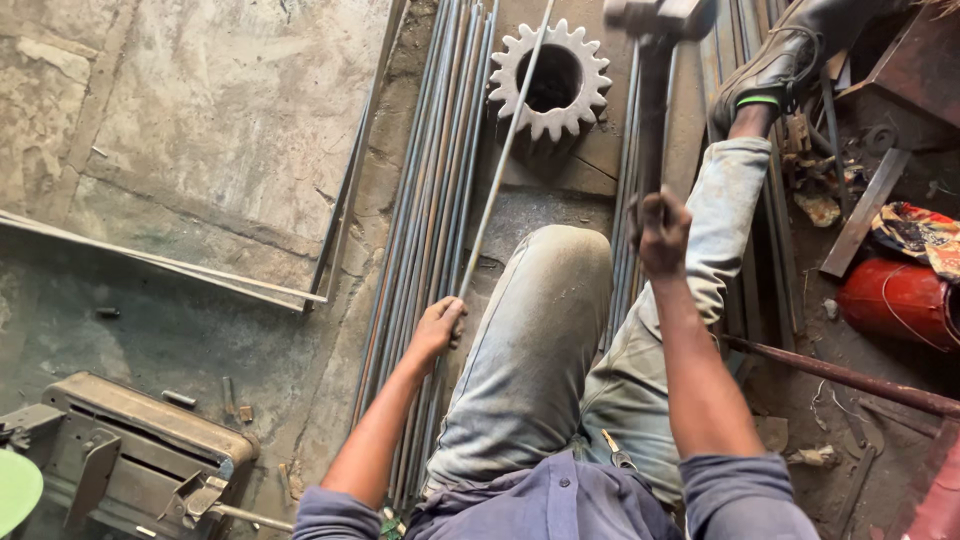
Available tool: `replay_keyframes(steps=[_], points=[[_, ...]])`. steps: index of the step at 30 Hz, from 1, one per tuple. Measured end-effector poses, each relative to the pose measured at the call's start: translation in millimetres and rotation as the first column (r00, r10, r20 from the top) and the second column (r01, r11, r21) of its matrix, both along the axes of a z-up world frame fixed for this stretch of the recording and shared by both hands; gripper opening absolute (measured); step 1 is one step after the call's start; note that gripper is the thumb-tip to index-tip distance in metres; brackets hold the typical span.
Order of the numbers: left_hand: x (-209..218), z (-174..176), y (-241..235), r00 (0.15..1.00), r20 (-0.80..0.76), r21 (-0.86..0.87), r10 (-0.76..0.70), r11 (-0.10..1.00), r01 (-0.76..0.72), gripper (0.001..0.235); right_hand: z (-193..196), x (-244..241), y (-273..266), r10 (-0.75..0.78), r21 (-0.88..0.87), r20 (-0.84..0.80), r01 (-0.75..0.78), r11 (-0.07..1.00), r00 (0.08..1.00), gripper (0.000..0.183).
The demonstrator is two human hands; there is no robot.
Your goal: The person straightens metal rods by placing them into a large gear mold and striking them with a hammer.
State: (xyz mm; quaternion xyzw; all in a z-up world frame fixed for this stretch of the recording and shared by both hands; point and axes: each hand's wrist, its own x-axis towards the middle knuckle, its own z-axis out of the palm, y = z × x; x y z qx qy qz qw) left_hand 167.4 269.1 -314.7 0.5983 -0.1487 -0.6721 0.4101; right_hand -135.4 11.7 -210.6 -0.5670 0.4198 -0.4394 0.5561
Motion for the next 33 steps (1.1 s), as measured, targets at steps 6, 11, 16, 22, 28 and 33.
replay_keyframes(steps=[6, 11, 16, 22, 28, 33], points=[[6, -57, 60, 0.984, 0.169, -0.017, -0.064, 0.998, 0.067, 0.029, 33, 51, -56, -0.003, -0.27, -0.04, -0.008, 0.963, 0.999, 0.049], [5, -65, 118, 0.99, 0.119, 0.031, -0.07, 0.997, 0.067, 0.029, -40, 63, -59, 0.056, 0.133, -0.565, 0.024, 0.991, 0.823, 0.034], [0, -53, 161, 0.985, 0.168, -0.018, -0.037, 0.999, 0.041, 0.028, -84, 50, -24, -0.058, 0.033, -0.757, 0.127, 0.991, 0.651, 0.048], [3, 27, 124, 0.984, 0.166, -0.02, -0.057, 0.998, 0.061, 0.023, -78, 12, 15, 0.046, 0.153, -0.799, 0.128, 0.98, 0.6, 0.052], [-17, 177, -10, 0.996, 0.018, -0.172, -0.082, 0.982, 0.084, 0.031, -65, 2, 18, 0.109, 0.231, -0.814, 0.146, 0.962, 0.57, 0.053], [-67, 267, -107, 0.941, -0.339, -0.196, -0.001, 0.978, -0.07, 0.024, -86, -3, 12, 0.138, 0.24, -0.863, 0.154, 0.958, 0.487, 0.052]])
